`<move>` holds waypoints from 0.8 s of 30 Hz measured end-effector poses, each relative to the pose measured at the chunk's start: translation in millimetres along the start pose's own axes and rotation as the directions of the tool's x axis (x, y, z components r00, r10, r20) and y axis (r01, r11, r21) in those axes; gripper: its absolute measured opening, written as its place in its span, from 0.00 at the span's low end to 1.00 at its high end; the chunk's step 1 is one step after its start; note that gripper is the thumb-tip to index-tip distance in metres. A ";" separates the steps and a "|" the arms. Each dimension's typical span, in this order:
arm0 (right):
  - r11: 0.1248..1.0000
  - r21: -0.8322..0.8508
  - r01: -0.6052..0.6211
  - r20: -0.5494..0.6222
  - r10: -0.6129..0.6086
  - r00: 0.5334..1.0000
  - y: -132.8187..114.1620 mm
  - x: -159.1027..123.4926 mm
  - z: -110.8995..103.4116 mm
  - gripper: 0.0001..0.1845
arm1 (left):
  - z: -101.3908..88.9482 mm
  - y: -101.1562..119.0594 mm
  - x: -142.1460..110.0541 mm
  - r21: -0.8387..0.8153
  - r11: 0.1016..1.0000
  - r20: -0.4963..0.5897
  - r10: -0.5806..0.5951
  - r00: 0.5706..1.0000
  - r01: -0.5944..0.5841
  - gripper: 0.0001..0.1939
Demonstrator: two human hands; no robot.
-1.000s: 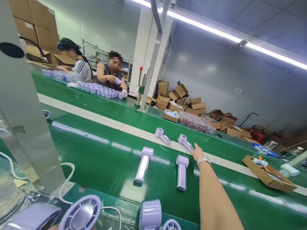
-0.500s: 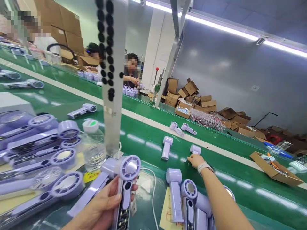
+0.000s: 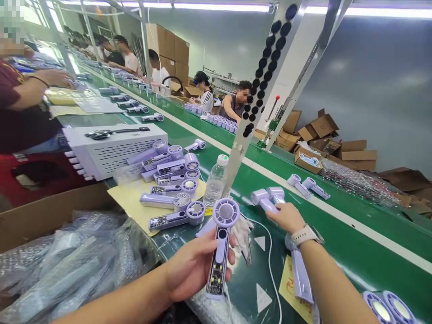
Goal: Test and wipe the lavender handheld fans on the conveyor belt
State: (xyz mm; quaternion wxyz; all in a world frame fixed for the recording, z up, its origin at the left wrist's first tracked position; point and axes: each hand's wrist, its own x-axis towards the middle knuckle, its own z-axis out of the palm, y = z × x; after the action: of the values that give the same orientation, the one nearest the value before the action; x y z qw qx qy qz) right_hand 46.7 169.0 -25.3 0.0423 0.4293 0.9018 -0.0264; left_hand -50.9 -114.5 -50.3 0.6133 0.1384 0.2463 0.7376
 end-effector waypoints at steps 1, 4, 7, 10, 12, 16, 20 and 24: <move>0.999 0.023 0.039 -0.021 -0.038 0.999 -7.3 -18.4 2.1 0.17 | 1.1 -0.3 1.9 -0.005 1.000 0.011 -0.002 1.000 0.002 0.15; 0.991 0.083 0.107 -0.063 -0.102 0.993 -29.8 -72.9 14.3 0.18 | 6.7 -2.5 8.5 0.028 1.000 0.036 -0.014 0.999 0.013 0.17; 0.989 0.116 0.093 -0.091 -0.083 0.992 -44.9 -112.7 32.1 0.20 | 12.1 -7.7 13.2 0.089 0.995 -0.007 -0.045 0.999 0.045 0.20; 0.968 0.220 0.117 -0.184 -0.076 0.980 -46.2 -133.8 48.8 0.23 | 12.2 -16.5 15.1 0.101 0.992 -0.011 -0.072 0.997 0.073 0.23; 0.918 0.362 0.164 -0.266 -0.066 0.962 -41.3 -142.6 56.2 0.24 | 10.0 -22.9 14.7 0.107 0.992 0.020 -0.062 0.998 0.060 0.27; 0.755 0.629 0.185 -0.306 0.021 0.952 -29.1 -161.0 60.8 0.24 | 6.3 -31.5 12.1 0.195 0.981 0.007 -0.013 1.000 0.012 0.29; 0.621 0.757 0.204 -0.314 0.071 0.947 -26.2 -183.9 61.9 0.22 | 3.7 -34.9 16.1 0.319 0.948 -0.065 0.009 0.998 0.012 0.27; 0.627 0.740 0.243 -0.364 0.069 0.929 -43.6 -200.5 66.7 0.22 | -5.2 -36.6 28.7 0.218 0.975 -0.106 -0.027 0.994 0.050 0.28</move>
State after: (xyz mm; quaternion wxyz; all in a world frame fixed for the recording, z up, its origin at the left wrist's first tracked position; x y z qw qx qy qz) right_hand 142.3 -18.8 -71.3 -0.3125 0.3578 0.8140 -0.3342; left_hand -28.9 -83.0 -77.0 0.5951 0.1628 0.3600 0.6998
